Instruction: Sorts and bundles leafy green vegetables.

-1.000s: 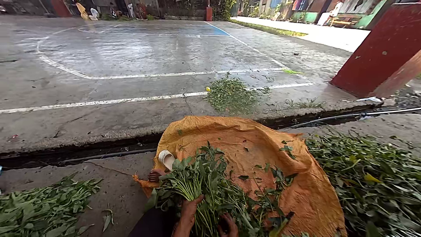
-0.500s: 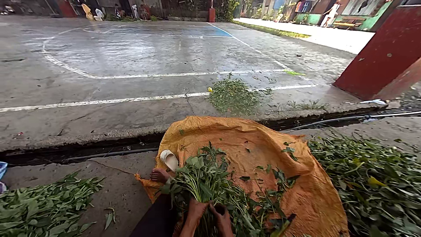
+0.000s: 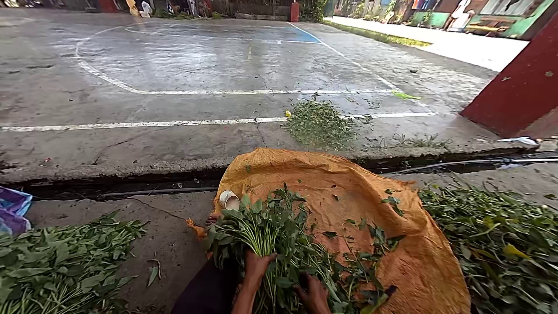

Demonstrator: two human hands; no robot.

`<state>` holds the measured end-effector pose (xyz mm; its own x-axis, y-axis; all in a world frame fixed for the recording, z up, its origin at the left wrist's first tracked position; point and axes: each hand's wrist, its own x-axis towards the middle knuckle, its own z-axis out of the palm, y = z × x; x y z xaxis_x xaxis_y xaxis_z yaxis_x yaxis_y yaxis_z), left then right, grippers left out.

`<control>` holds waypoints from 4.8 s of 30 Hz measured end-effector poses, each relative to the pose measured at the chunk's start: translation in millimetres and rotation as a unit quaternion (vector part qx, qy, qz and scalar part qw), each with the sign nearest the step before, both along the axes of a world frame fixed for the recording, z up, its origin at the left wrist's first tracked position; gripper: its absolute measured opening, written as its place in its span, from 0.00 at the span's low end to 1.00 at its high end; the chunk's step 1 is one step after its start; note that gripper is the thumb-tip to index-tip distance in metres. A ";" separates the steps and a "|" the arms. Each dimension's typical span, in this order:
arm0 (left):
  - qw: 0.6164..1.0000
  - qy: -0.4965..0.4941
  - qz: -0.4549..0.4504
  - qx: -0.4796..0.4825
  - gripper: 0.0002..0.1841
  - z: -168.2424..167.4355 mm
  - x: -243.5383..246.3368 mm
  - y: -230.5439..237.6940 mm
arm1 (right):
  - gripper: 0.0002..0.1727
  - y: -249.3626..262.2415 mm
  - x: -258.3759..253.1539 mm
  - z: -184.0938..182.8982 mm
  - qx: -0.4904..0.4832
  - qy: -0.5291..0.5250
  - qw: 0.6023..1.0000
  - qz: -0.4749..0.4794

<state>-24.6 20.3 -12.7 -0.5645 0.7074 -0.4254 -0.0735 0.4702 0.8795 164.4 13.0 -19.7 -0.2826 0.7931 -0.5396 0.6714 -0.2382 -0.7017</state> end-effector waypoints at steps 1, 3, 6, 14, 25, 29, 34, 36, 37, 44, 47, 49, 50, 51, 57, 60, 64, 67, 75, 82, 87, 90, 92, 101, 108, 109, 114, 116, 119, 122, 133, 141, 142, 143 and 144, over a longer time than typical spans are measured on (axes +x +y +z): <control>1.000 0.004 -0.007 -0.003 0.44 -0.2 2.0 0.2 | 0.33 0.4 -1.3 1.2 0.022 -0.006 1.000 0.019; 1.000 -0.003 -0.020 -0.005 0.46 -0.3 11.6 -0.3 | 0.31 4.2 -13.7 2.0 0.057 0.018 0.998 0.018; 1.000 -0.016 -0.020 0.004 0.45 1.4 20.8 -2.2 | 0.24 7.9 -39.1 10.9 0.077 -0.019 0.995 0.068; 0.951 -0.058 0.262 0.155 0.39 58.6 -46.1 -21.3 | 0.22 -42.3 -2.4 -13.5 0.222 -0.112 0.959 0.136; 0.848 -0.096 0.416 0.314 0.14 71.8 -99.1 -32.7 | 0.27 -10.8 -57.5 -31.3 -0.019 -0.188 0.947 0.259; 0.863 -0.005 0.405 0.300 0.27 68.9 -94.1 -29.9 | 0.25 6.2 -51.3 -50.9 -0.041 -0.113 0.989 0.089; 0.917 -0.025 0.315 0.243 0.36 62.3 -59.6 -16.5 | 0.21 2.5 -36.5 -40.3 0.017 -0.060 0.986 0.155; 0.932 -0.035 0.276 0.232 0.38 52.3 -42.0 -8.3 | 0.29 -6.4 -47.0 -43.8 -0.034 -0.136 0.961 0.237; 0.936 -0.035 0.266 0.229 0.41 50.1 -36.5 -7.1 | 0.31 -9.7 -50.2 -50.5 -0.044 -0.173 0.954 0.242; 0.932 -0.029 0.261 0.248 0.39 52.9 -42.2 -23.0 | 0.30 12.2 14.3 -59.8 -0.061 -0.321 0.934 0.146; 0.938 -0.053 0.245 0.239 0.38 42.8 -31.0 -16.0 | 0.31 17.0 43.6 -72.5 -0.044 -0.320 0.939 0.121; 0.943 -0.060 0.233 0.231 0.38 40.2 -22.3 -9.7 | 0.29 12.7 32.4 -66.0 0.025 -0.253 0.965 0.070; 0.945 -0.056 0.230 0.226 0.38 39.2 -18.7 -7.3 | 0.28 9.6 19.6 -57.2 0.050 -0.207 0.975 0.060; 0.948 -0.050 0.224 0.221 0.39 38.4 -16.1 -6.4 | 0.28 7.3 5.2 -51.8 0.056 -0.178 0.980 0.071; 0.958 -0.031 0.189 0.211 0.40 38.4 -20.3 -15.4 | 0.22 16.4 -20.9 -52.3 0.010 -0.164 0.985 0.057; 0.962 -0.053 0.182 0.194 0.41 33.8 -21.1 -12.3 | 0.16 20.4 0.5 -38.4 0.106 -0.009 0.988 -0.109; 0.980 -0.057 0.121 0.144 0.40 26.0 -0.5 -6.8 | 0.26 12.7 14.9 -32.5 0.160 0.136 0.957 -0.202; 0.990 -0.036 0.075 0.116 0.41 19.5 16.0 -8.1 | 0.32 9.5 16.7 -32.3 0.155 0.162 0.948 -0.224; 0.992 -0.010 0.041 0.120 0.40 11.0 43.4 -12.9 | 0.21 -17.9 -13.1 -19.2 0.286 0.119 0.948 -0.076; 0.981 -0.058 0.079 0.169 0.41 5.7 34.9 -8.0 | 0.20 -16.0 -19.2 -13.3 0.324 0.099 0.940 -0.031; 0.982 -0.093 0.063 0.149 0.36 8.7 25.6 -5.6 | 0.22 -13.9 -14.8 -16.3 0.318 0.094 0.943 0.002; 0.989 -0.098 0.025 0.104 0.38 2.5 23.0 -5.8 | 0.24 -12.6 -12.1 -12.7 0.276 0.079 0.958 0.024; 0.991 -0.096 0.002 0.097 0.42 2.0 23.0 -6.9 | 0.24 -10.0 -9.3 -9.2 0.231 0.063 0.969 0.059; 0.986 -0.063 -0.043 0.146 0.48 8.9 39.0 -13.5 | 0.27 11.3 -53.7 19.1 0.003 0.348 0.893 -0.284; 0.983 -0.072 0.060 0.155 0.43 17.0 19.1 -6.2 | 0.29 -4.0 -18.6 7.6 0.034 -0.161 0.983 0.083; 0.985 -0.060 0.060 0.151 0.43 16.1 15.0 -5.9 | 0.33 -6.0 -13.2 2.4 0.031 -0.185 0.976 0.107; 0.989 -0.043 0.024 0.139 0.42 16.0 21.7 -6.3 | 0.28 5.9 -25.4 6.1 0.204 0.033 0.978 0.027; 0.989 -0.047 0.022 0.139 0.41 17.1 24.0 -6.4 | 0.24 11.7 -36.5 11.5 0.227 0.036 0.971 0.062; 0.988 -0.054 0.076 0.127 0.42 24.9 12.7 -7.9 | 0.22 -5.4 -30.6 3.9 0.215 -0.029 0.967 0.131; 0.986 -0.051 0.116 0.106 0.40 26.4 -3.1 -7.3 | 0.22 -21.1 -17.9 -6.0 0.183 -0.027 0.970 0.155; 0.980 -0.167 0.080 0.068 0.38 40.6 -4.0 -9.5 | 0.25 -28.9 -19.1 6.3 0.173 0.032 0.977 0.122; 0.960 -0.083 0.232 0.133 0.41 44.9 -42.9 -9.2 | 0.26 21.7 -0.2 -44.8 0.112 -0.142 0.982 0.059; 0.966 -0.071 0.216 0.126 0.42 41.9 -40.1 -8.9 | 0.27 34.8 -7.2 -50.1 0.095 -0.162 0.977 0.104; 0.971 -0.067 0.197 0.117 0.44 39.1 -36.2 -8.1 | 0.28 46.9 -14.6 -53.9 0.064 -0.182 0.969 0.151; 0.975 -0.066 0.182 0.107 0.45 36.6 -31.6 -6.7 | 0.28 56.9 -21.2 -57.1 0.031 -0.199 0.962 0.186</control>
